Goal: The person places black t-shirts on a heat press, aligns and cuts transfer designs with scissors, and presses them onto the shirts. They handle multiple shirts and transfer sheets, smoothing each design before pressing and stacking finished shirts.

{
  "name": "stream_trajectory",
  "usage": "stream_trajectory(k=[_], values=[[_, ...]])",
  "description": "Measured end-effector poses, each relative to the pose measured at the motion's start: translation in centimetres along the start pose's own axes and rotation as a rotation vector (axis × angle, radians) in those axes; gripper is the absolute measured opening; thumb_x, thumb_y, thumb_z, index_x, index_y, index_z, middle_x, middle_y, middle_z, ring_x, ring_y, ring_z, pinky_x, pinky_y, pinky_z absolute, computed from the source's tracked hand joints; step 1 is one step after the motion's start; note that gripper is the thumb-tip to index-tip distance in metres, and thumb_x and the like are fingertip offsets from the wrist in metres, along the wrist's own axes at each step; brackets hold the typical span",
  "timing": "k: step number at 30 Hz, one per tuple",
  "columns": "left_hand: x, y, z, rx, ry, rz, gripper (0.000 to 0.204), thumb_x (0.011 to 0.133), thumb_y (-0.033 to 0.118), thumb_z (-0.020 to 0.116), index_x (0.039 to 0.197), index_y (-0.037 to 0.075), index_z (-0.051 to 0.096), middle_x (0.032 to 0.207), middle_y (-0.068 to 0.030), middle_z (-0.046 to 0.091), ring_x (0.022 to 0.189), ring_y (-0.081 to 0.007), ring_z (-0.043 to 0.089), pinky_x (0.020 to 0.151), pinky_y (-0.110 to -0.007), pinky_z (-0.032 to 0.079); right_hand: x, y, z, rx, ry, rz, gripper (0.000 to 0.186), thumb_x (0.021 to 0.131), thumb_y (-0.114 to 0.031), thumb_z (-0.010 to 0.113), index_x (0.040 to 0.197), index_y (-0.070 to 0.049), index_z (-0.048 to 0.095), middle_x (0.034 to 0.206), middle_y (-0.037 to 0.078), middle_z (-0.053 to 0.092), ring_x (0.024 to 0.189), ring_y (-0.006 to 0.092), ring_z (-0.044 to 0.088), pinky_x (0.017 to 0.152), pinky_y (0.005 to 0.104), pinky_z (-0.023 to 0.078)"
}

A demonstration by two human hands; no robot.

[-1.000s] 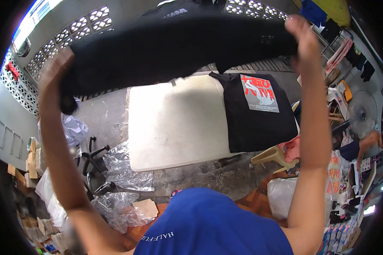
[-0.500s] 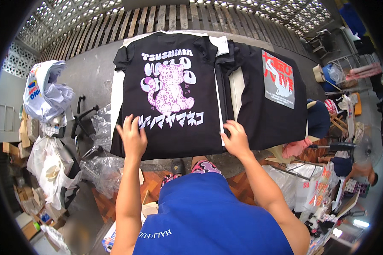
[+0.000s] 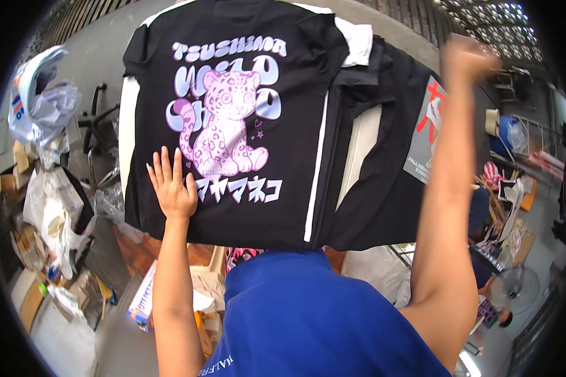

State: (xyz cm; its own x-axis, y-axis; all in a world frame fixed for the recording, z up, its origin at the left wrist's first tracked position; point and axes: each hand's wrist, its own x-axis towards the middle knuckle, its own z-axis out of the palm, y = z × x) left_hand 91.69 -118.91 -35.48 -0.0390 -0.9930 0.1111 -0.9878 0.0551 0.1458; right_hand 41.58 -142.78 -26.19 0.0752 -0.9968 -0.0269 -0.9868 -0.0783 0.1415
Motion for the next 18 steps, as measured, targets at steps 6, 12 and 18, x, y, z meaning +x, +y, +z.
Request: stream_trajectory(k=[6,12,18], values=[[0.1,0.0,-0.2,0.009,-0.037,0.016,0.066,0.089,0.025,0.054,0.152,0.011,0.042,0.160,-0.0193,0.031,0.150,-0.0412,0.023,0.123,-0.057,0.012,2.9,-2.9,-3.1,0.349,0.392,-0.036,0.054,0.088,-0.026,0.065,0.137,-0.006,0.056,0.147,0.019,0.050,0.135,0.0391,0.046,0.114,0.0555,0.028],[1.4,-0.5,-0.2,0.105,-0.076,0.057,0.066,0.092,0.031,0.050,0.154,0.011,0.039,0.162,-0.0199,0.028,0.151,-0.0418,0.020,0.123,-0.057,0.011,-11.7,-35.3,-5.7,1.437,0.437,-1.007,0.053,0.087,-0.028,0.060,0.136,-0.008,0.058,0.152,0.019,0.045,0.141,0.0453,0.041,0.118,0.0639,0.020],[0.5,0.3,-0.6,0.017,-0.051,-0.020,0.066,0.088,0.025,0.054,0.152,0.013,0.042,0.162,-0.0154,0.031,0.151,-0.0400,0.020,0.123,-0.056,0.011,9.7,-7.6,1.2,0.041,0.079,-0.117,0.062,0.095,-0.052,0.046,0.140,-0.011,0.056,0.152,0.019,0.046,0.140,0.0452,0.041,0.114,0.0716,0.016]])
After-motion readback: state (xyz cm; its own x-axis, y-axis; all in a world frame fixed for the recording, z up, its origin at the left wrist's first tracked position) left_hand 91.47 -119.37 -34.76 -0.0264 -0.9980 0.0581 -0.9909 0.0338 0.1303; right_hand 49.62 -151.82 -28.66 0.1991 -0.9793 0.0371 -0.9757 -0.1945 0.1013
